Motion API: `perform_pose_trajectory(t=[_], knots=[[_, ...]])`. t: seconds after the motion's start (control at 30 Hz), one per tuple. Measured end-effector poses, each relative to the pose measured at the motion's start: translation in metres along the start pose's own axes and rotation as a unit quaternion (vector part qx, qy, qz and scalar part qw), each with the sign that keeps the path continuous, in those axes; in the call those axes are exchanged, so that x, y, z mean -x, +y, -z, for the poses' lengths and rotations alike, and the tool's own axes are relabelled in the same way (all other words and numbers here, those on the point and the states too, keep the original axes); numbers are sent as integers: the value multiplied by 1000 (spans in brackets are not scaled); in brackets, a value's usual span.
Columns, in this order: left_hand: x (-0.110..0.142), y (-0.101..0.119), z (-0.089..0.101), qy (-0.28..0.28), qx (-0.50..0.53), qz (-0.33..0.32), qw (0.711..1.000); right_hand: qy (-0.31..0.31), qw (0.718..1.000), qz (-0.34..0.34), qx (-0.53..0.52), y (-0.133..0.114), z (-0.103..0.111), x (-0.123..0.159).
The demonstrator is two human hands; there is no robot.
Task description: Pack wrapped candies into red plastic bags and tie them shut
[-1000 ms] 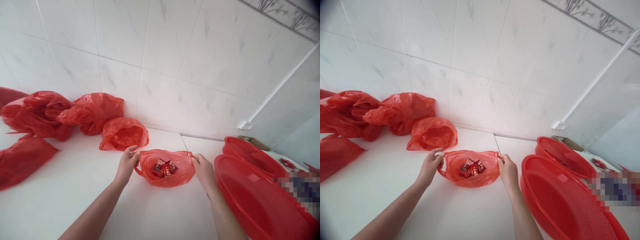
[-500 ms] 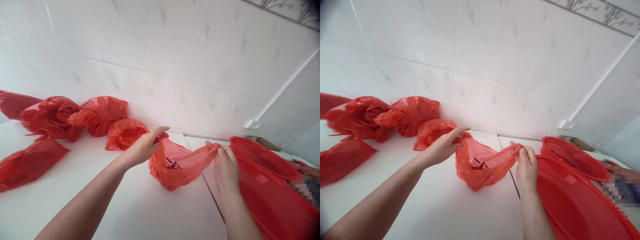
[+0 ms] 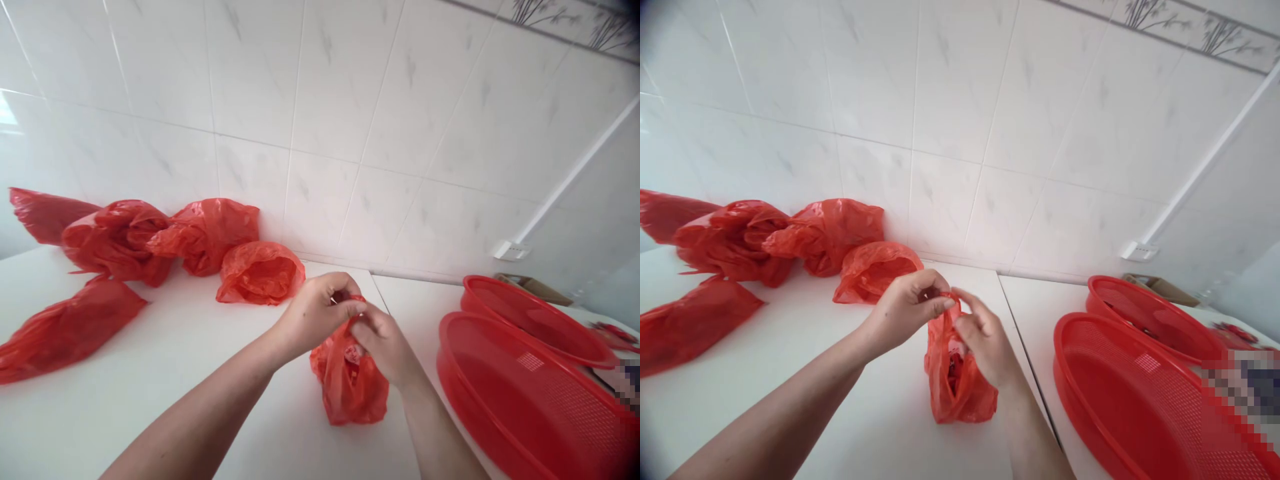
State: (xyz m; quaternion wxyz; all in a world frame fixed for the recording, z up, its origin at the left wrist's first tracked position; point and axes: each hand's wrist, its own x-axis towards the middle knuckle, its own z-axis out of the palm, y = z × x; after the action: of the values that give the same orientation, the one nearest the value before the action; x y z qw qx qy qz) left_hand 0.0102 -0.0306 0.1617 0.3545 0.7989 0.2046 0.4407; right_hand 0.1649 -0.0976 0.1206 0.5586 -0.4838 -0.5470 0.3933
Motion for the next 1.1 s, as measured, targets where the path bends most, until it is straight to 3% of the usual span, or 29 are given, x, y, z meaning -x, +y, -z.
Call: perform_pose_trajectory(t=[0.07, 0.13, 0.23, 0.33, 0.4, 0.5, 0.67, 0.77, 0.87, 0.97, 1.1], knots=[[5, 1, -7, -32, 86, 23, 996, -43, 996, -10, 74, 0, -9, -1], [11, -4, -11, -7, 99, 16, 995, -16, 994, -13, 106, 3, -14, -4], [21, -18, -15, 34, -1, -57, 998, 28, 998, -20, 58, 13, -16, -10], [29, -37, -18, -18, -126, -125, 984, 17, 999, -24, -16, 23, -15, -13], [32, -49, -20, -37, -182, -131, 974, -3, 1000, -21, -23, 31, -14, -14], [34, -65, -22, -27, -191, -82, 978, -19, 999, -27, -17, 41, -8, -13], [35, -81, -26, 49, -124, -5, 991, -66, 997, -28, -32, 50, 3, -8], [36, -85, -29, 29, -79, 36, 996, -69, 996, -23, 46, 50, 2, -7], [34, -84, -30, 6, -59, 104, 993, -4, 990, -9, 138, 49, -4, -14], [30, -77, -26, 38, -62, 112, 991, 90, 965, 19, 246, 45, -9, -26], [23, -63, -16, 79, -77, 67, 992, 82, 966, 62, 238, 26, -12, -36]])
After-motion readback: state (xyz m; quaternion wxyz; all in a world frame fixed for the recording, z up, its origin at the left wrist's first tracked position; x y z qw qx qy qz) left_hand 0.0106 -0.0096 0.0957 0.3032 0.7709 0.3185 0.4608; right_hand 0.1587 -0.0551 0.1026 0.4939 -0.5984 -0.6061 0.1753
